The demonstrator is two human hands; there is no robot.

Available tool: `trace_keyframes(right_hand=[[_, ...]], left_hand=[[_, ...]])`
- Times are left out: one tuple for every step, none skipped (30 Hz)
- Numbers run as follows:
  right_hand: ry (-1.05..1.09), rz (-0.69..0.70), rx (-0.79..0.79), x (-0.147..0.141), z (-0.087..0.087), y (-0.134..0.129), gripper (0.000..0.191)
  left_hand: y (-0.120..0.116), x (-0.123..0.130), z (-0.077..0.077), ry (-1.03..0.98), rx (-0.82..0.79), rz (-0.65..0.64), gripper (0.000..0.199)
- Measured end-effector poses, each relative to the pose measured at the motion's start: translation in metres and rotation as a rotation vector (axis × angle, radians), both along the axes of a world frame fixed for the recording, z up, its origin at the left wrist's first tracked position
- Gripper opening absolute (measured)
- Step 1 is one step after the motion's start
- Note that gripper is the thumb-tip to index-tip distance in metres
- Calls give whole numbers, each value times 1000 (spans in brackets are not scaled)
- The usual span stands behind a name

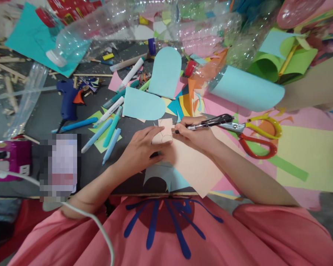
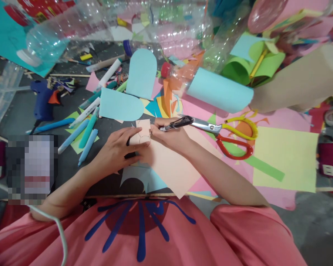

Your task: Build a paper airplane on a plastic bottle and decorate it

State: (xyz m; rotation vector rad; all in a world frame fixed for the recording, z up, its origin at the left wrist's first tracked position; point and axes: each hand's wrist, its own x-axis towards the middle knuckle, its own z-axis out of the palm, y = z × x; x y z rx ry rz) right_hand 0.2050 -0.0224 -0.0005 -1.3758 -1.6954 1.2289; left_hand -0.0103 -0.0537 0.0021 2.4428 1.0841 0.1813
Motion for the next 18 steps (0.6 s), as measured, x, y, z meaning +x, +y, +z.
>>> trace_keyframes(right_hand=[[-9, 4, 0, 0, 0, 0, 34], [-19, 7, 0, 0, 0, 0, 35], [-27, 5, 3, -1, -1, 0, 35], [-32, 4, 7, -1, -1, 0, 35], [-32, 3, 8, -1, -1, 0, 34], [-27, -1, 7, -1, -1, 0, 34], [-19, -11, 6, 0, -1, 0, 35], [-10, -19, 5, 0, -1, 0, 35], [-2, -23, 6, 1, -2, 0, 35], [5, -27, 9, 2, -2, 0, 35], [8, -28, 13, 3, -3, 0, 35], [9, -29, 16, 3, -3, 0, 36], [9, -28, 16, 4, -3, 0, 36], [9, -27, 15, 4, -3, 0, 36], [8, -27, 15, 4, -3, 0, 37], [4, -26, 19, 3, -3, 0, 37], [1, -26, 22, 3, -2, 0, 37], [4, -38, 18, 2, -1, 1, 37]], left_hand=[[0, 0, 0, -1, 0, 1, 33], [0, 0, 0, -1, 0, 0, 34], [0, 0, 1, 0, 0, -3, 34], [0, 0, 1, 3, 0, -6, 34], [0, 0, 1, 7, 1, -11, 34], [0, 0, 1, 11, 2, -14, 34], [0, -1, 1, 15, 3, -17, 34], [0, -1, 1, 20, 4, -19, 34], [0, -1, 1, 23, 5, -20, 34], [0, -1, 1, 26, 6, -23, 34], [0, -1, 2, 27, 9, -27, 35], [0, -1, 2, 29, 11, -30, 35], [0, -1, 2, 29, 14, -33, 35], [0, -1, 2, 29, 17, -35, 36], [0, 0, 2, 29, 19, -36, 36], [1, 0, 3, 31, 22, -36, 35], [1, 0, 3, 35, 23, -36, 35], [1, 0, 3, 40, 24, -38, 34]])
